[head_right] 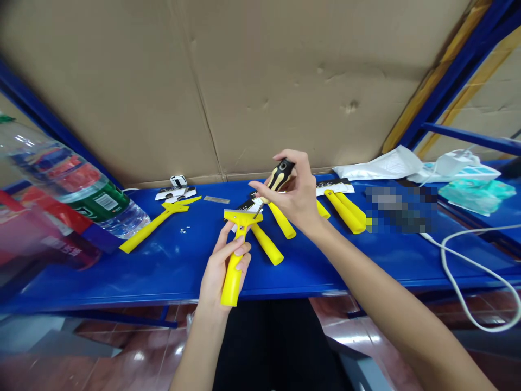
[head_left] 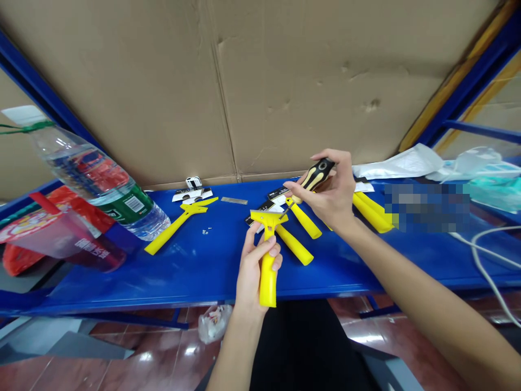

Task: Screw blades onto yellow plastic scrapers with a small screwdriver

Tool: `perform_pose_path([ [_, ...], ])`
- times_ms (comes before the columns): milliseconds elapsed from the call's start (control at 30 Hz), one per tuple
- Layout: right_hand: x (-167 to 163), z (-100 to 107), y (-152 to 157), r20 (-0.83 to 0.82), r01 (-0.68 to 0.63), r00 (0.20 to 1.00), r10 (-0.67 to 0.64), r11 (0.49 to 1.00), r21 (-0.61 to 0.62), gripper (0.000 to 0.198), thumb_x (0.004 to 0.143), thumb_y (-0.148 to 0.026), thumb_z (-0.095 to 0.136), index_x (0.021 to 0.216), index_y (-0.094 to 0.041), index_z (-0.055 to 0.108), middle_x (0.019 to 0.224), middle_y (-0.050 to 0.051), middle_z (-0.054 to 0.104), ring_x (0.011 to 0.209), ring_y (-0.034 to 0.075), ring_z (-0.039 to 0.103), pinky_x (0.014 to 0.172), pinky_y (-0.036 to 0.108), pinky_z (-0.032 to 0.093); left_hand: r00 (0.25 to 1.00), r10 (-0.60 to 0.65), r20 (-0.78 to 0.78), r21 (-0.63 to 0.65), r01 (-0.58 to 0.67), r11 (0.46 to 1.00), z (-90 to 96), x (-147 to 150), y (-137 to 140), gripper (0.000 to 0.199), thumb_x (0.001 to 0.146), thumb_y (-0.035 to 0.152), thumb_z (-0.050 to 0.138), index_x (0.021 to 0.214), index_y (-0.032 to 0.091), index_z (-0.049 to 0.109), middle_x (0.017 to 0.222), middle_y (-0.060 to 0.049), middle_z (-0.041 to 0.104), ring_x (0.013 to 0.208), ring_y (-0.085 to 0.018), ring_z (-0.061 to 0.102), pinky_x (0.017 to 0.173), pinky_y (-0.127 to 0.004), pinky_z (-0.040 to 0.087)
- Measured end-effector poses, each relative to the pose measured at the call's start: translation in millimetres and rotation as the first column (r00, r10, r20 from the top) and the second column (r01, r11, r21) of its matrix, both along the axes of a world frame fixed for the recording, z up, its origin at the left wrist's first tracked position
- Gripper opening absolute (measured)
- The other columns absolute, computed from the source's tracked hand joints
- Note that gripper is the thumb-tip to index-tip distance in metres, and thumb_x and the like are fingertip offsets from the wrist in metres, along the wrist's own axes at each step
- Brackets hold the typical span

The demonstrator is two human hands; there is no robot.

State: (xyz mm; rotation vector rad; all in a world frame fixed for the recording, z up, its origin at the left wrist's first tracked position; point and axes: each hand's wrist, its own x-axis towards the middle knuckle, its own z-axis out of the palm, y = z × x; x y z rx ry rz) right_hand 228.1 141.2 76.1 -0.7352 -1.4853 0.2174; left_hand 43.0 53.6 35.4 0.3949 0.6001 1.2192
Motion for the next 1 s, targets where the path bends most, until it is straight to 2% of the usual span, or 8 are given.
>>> perform_pose_path([
  [233, 14, 4, 0, -0.065, 0.197, 0.979, -0.193, 0.978, 0.063, 0.063, 0.084, -0.066, 0.09, 0.115, -0.032, 0.047, 0.094, -0.001, 0.066, 0.068, 0.024, 0.075, 0.066, 0.045, 0.065, 0.997, 0.075, 0.033, 0.069, -0.077, 0.995, -0.1, 0, -6, 0.061, 0.087, 0.011, 0.082, 0.141, 0.031, 0.06, 0.104, -0.001, 0.062, 0.063, -0.005, 0.054, 0.051, -0.015, 0.046],
  [433, 30, -10, -15, -0.162, 0.156, 0.972, -0.168, 0.984, -0.089, 0.054, 0.094, -0.063, 0.08, 0.125, -0.034, 0.046, 0.104, 0.006, 0.078, 0.075, 0.032, 0.081, 0.063, 0.053, 0.068, 0.984, 0.166, 0.066, 0.276, -0.177, 0.945, 2.9, -12, -18, 0.049, 0.085, 0.015, 0.084, 0.126, 0.035, 0.065, 0.107, 0.0, 0.064, 0.061, -0.006, 0.05, 0.047, -0.016, 0.042],
  [500, 28, -21, -26, -0.066, 0.095, 0.992, -0.108, 0.978, -0.185, 0.044, 0.097, -0.06, 0.077, 0.12, -0.032, 0.052, 0.109, 0.008, 0.08, 0.08, 0.033, 0.082, 0.068, 0.053, 0.071, 0.983, 0.161, 0.091, 0.331, -0.182, 0.926, 6.9, -21, -25, 0.048, 0.082, 0.015, 0.086, 0.121, 0.036, 0.067, 0.113, 0.0, 0.066, 0.058, -0.005, 0.044, 0.044, -0.016, 0.038],
  [567, 25, -32, -34, 0.151, 0.104, 0.986, -0.068, 0.964, -0.245, 0.03, 0.104, -0.055, 0.069, 0.118, -0.029, 0.061, 0.117, 0.01, 0.081, 0.095, 0.033, 0.083, 0.083, 0.055, 0.071, 0.983, 0.139, 0.12, 0.373, -0.174, 0.912, 12.3, -31, -32, 0.05, 0.079, 0.016, 0.088, 0.12, 0.037, 0.069, 0.115, -0.001, 0.068, 0.055, -0.005, 0.036, 0.041, -0.016, 0.032],
  [667, 22, -49, -38, 0.48, 0.147, 0.876, -0.042, 0.972, -0.182, 0.027, 0.108, -0.042, 0.056, 0.12, -0.024, 0.073, 0.131, 0.016, 0.079, 0.122, 0.036, 0.077, 0.109, 0.061, 0.062, 0.98, 0.136, 0.148, 0.402, -0.185, 0.897, 20.7, -44, -43, 0.056, 0.075, 0.021, 0.09, 0.124, 0.04, 0.072, 0.122, -0.002, 0.07, 0.053, -0.004, 0.025, 0.039, -0.017, 0.022],
  [733, 20, -57, -40, 0.604, 0.138, 0.797, -0.002, 0.974, -0.18, 0.034, 0.107, -0.035, 0.051, 0.126, -0.021, 0.076, 0.139, 0.019, 0.075, 0.13, 0.038, 0.074, 0.116, 0.063, 0.058, 0.977, 0.156, 0.145, 0.406, -0.203, 0.891, 25.3, -50, -50, 0.06, 0.073, 0.024, 0.09, 0.128, 0.041, 0.073, 0.131, -0.004, 0.07, 0.053, -0.005, 0.022, 0.039, -0.018, 0.02],
  [867, 17, -61, -47, 0.726, 0.209, 0.687, 0.03, 0.949, -0.237, 0.043, 0.107, -0.04, 0.052, 0.137, -0.02, 0.076, 0.151, 0.02, 0.069, 0.14, 0.041, 0.068, 0.119, 0.063, 0.054, 0.977, 0.162, 0.137, 0.441, -0.206, 0.873, 33.0, -59, -62, 0.065, 0.073, 0.024, 0.088, 0.133, 0.043, 0.073, 0.141, -0.006, 0.068, 0.055, -0.005, 0.024, 0.042, -0.019, 0.02],
  [1000, 46, -48, -51, 0.72, 0.312, 0.688, -0.091, 0.933, -0.18, 0.048, 0.107, -0.056, 0.053, 0.132, -0.023, 0.077, 0.14, 0.018, 0.076, 0.13, 0.041, 0.073, 0.112, 0.06, 0.059, 0.979, 0.135, 0.155, 0.492, -0.194, 0.849, 41.0, -66, -70, 0.067, 0.073, 0.024, 0.088, 0.135, 0.043, 0.072, 0.142, -0.006, 0.068, 0.055, -0.004, 0.024, 0.042, -0.018, 0.019],
])
